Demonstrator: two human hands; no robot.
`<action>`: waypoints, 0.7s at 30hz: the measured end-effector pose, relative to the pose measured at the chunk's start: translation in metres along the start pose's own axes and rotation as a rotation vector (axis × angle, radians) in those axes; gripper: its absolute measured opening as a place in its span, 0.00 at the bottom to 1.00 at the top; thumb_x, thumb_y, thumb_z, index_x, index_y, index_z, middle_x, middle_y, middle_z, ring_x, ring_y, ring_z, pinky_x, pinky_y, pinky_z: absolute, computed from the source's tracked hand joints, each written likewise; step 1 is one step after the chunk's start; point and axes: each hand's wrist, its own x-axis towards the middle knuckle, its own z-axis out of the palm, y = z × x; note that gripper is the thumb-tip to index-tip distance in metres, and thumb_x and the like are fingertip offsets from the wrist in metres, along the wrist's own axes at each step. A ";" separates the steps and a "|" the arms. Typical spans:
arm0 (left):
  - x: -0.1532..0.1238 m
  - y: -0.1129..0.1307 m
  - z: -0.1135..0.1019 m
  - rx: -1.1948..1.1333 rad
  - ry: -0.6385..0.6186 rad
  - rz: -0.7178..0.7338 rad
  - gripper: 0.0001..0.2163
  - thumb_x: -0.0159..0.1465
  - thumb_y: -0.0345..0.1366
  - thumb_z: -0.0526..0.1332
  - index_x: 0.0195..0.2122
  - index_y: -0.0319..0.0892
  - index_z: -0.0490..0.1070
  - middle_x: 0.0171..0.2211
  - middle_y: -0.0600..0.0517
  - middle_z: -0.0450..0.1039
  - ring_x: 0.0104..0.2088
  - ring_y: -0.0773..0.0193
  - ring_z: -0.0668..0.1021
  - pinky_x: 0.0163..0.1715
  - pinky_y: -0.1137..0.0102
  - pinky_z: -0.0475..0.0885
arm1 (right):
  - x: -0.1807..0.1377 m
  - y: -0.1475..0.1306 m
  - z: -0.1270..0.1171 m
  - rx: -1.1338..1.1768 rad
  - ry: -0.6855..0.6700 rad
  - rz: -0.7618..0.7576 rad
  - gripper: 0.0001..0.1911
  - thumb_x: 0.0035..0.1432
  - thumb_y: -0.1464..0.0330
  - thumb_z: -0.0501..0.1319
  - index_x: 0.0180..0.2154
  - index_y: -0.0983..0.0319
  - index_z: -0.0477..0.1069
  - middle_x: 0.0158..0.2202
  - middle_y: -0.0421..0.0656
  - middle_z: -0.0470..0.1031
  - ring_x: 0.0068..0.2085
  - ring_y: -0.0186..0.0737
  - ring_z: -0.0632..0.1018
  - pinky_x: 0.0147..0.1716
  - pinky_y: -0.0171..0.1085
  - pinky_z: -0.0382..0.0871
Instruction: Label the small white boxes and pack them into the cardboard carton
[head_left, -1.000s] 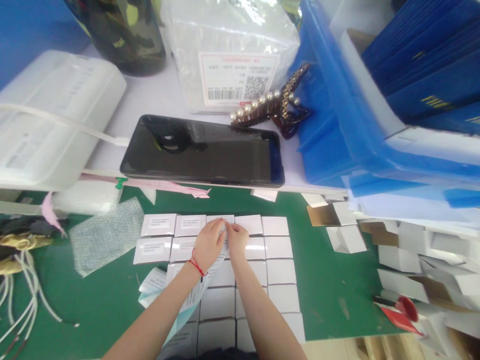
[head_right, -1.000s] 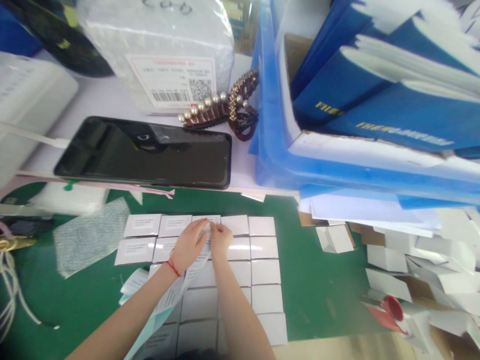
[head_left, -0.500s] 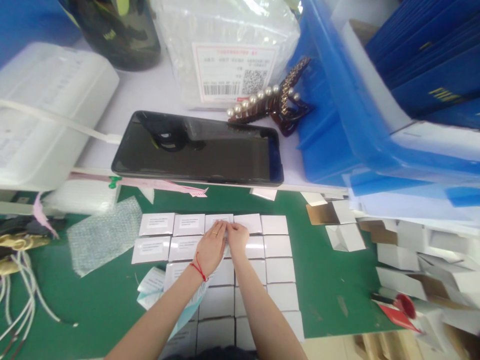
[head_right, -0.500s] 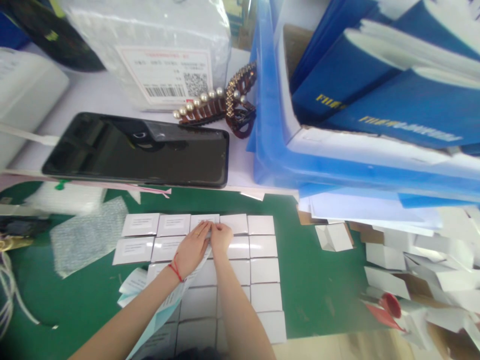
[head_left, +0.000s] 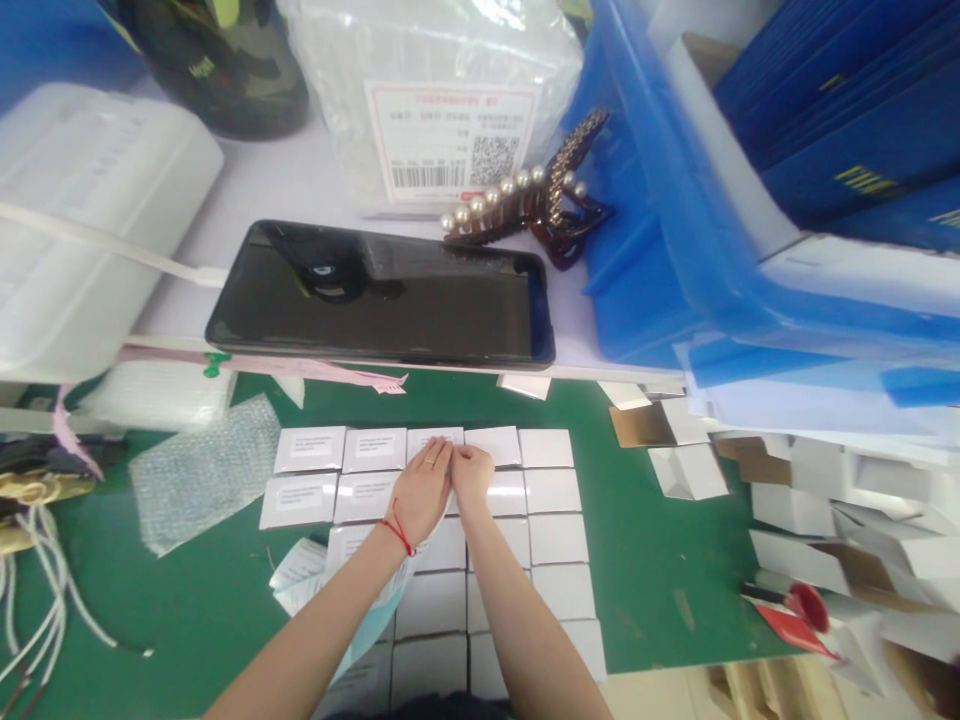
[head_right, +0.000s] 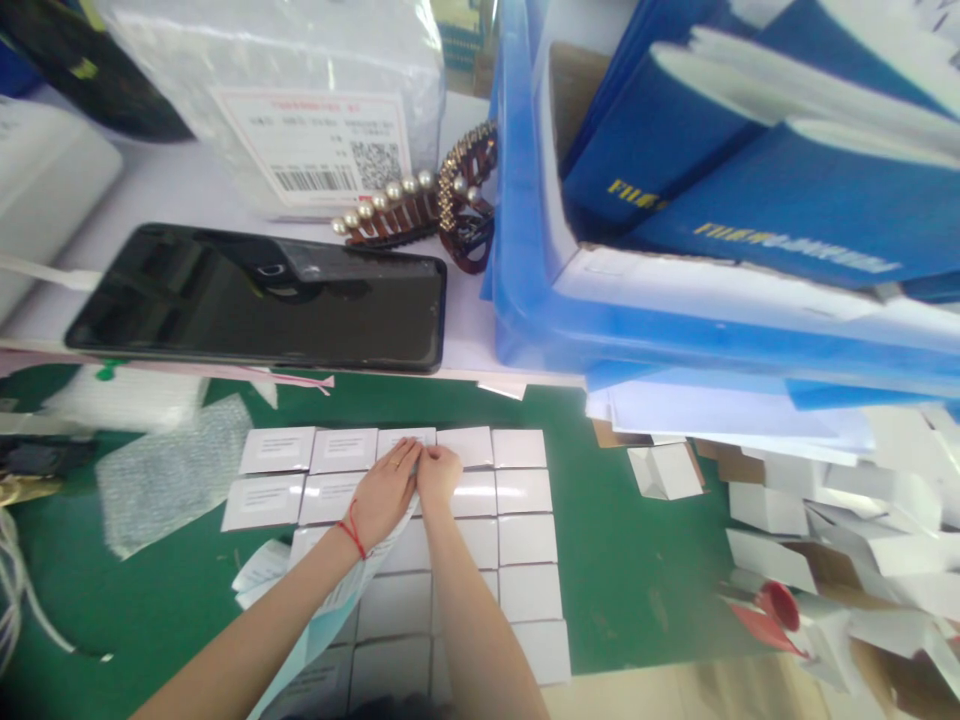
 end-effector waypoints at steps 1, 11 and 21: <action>0.001 -0.001 0.000 -0.004 -0.006 0.007 0.22 0.66 0.27 0.50 0.60 0.27 0.64 0.61 0.35 0.66 0.64 0.49 0.67 0.64 0.56 0.64 | 0.000 -0.001 0.000 -0.007 -0.002 -0.002 0.18 0.52 0.62 0.56 0.18 0.63 0.75 0.18 0.44 0.75 0.21 0.37 0.67 0.24 0.35 0.57; 0.007 -0.005 0.003 -0.024 -0.016 0.047 0.23 0.64 0.27 0.50 0.61 0.31 0.62 0.62 0.35 0.66 0.65 0.51 0.65 0.63 0.54 0.64 | -0.001 -0.003 -0.002 -0.033 -0.001 -0.012 0.18 0.53 0.63 0.55 0.18 0.63 0.74 0.17 0.44 0.74 0.21 0.36 0.66 0.23 0.35 0.56; -0.008 -0.019 -0.012 0.066 0.040 -0.066 0.21 0.68 0.32 0.47 0.59 0.34 0.66 0.59 0.38 0.70 0.60 0.52 0.71 0.61 0.53 0.64 | 0.006 0.002 -0.001 0.084 -0.021 0.042 0.17 0.49 0.57 0.62 0.19 0.63 0.75 0.19 0.44 0.75 0.23 0.39 0.70 0.26 0.35 0.60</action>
